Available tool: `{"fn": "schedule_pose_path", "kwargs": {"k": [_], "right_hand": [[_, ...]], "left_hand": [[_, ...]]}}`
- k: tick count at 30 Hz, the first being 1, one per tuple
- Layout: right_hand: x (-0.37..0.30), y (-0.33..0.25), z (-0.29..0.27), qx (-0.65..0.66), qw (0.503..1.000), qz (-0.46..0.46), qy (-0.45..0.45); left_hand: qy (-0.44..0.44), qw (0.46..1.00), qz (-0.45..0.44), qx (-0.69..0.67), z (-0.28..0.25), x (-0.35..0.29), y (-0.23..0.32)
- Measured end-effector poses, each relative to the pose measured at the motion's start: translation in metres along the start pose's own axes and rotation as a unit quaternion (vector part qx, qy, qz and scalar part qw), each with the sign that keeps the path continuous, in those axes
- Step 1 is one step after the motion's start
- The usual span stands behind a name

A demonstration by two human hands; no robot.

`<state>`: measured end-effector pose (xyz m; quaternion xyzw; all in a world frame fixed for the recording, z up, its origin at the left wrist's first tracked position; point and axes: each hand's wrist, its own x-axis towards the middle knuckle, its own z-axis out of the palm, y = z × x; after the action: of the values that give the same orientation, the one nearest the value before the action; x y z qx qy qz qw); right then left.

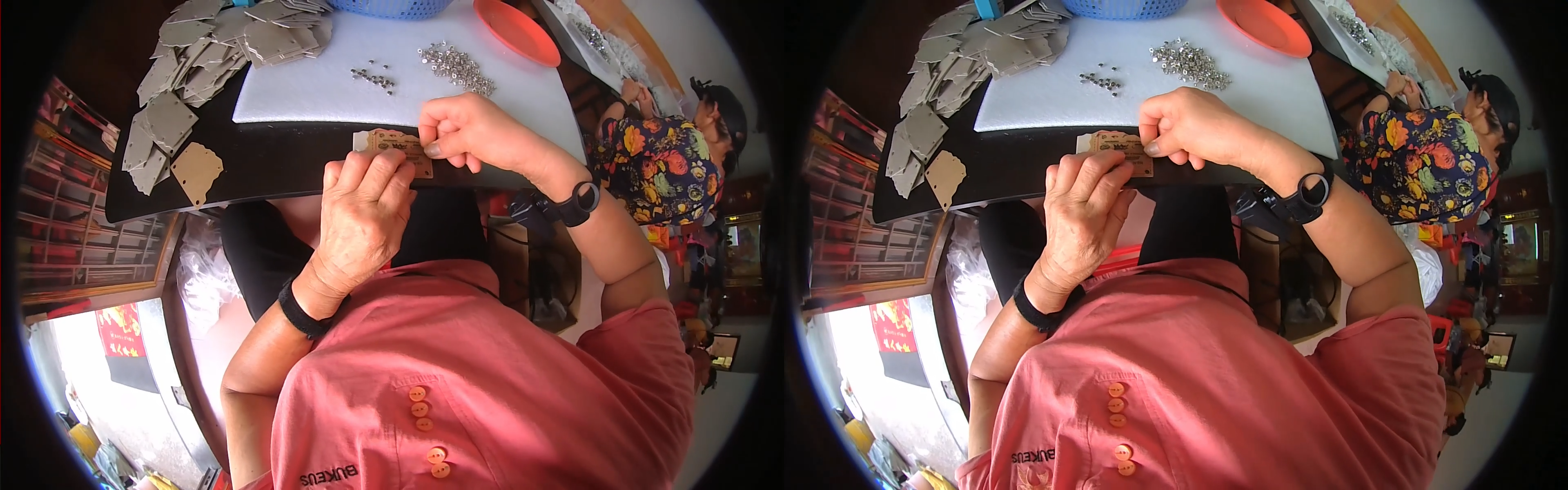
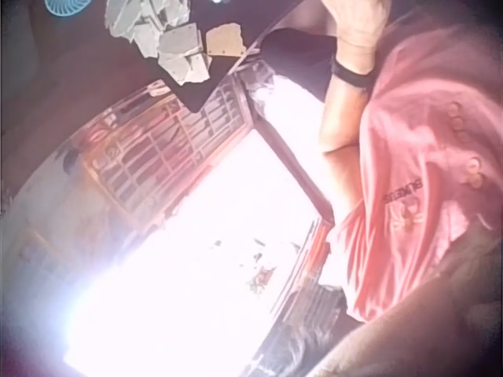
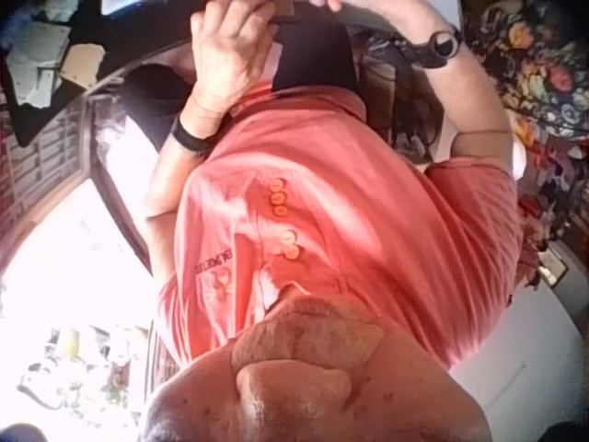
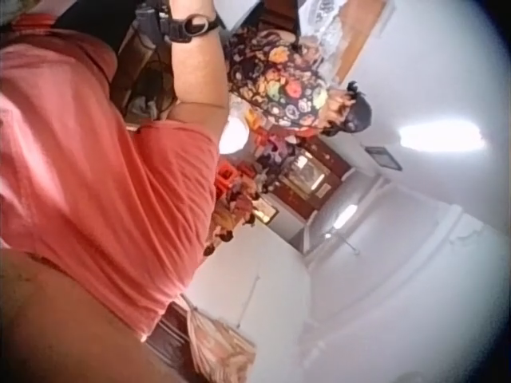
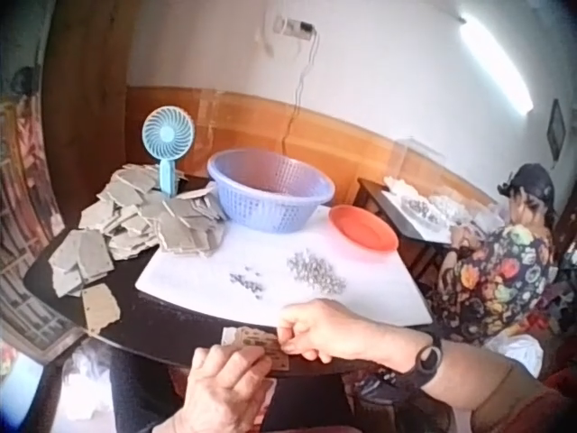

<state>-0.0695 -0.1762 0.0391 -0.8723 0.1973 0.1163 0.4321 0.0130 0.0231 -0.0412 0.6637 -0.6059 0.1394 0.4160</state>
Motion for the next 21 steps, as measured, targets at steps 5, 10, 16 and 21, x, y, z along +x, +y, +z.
{"fn": "schedule_pose_path", "kwargs": {"k": [5,10,16,21], "right_hand": [[-0.008,-0.005,-0.008,0.072,0.997,0.001,0.008],[0.01,-0.025,-0.012,-0.069,0.988,-0.056,0.13],[0.051,-0.014,-0.01,-0.246,0.938,-0.171,0.175],[0.047,-0.023,-0.014,-0.21,0.956,-0.105,0.176]], "left_hand": [[0.004,1.0,0.004,-0.001,-0.001,0.0,0.0],[0.001,1.0,0.003,-0.002,-0.002,0.0,0.0],[0.012,1.0,0.001,-0.014,-0.002,0.001,-0.002],[0.009,1.0,0.001,-0.02,-0.003,-0.001,-0.001]]}}
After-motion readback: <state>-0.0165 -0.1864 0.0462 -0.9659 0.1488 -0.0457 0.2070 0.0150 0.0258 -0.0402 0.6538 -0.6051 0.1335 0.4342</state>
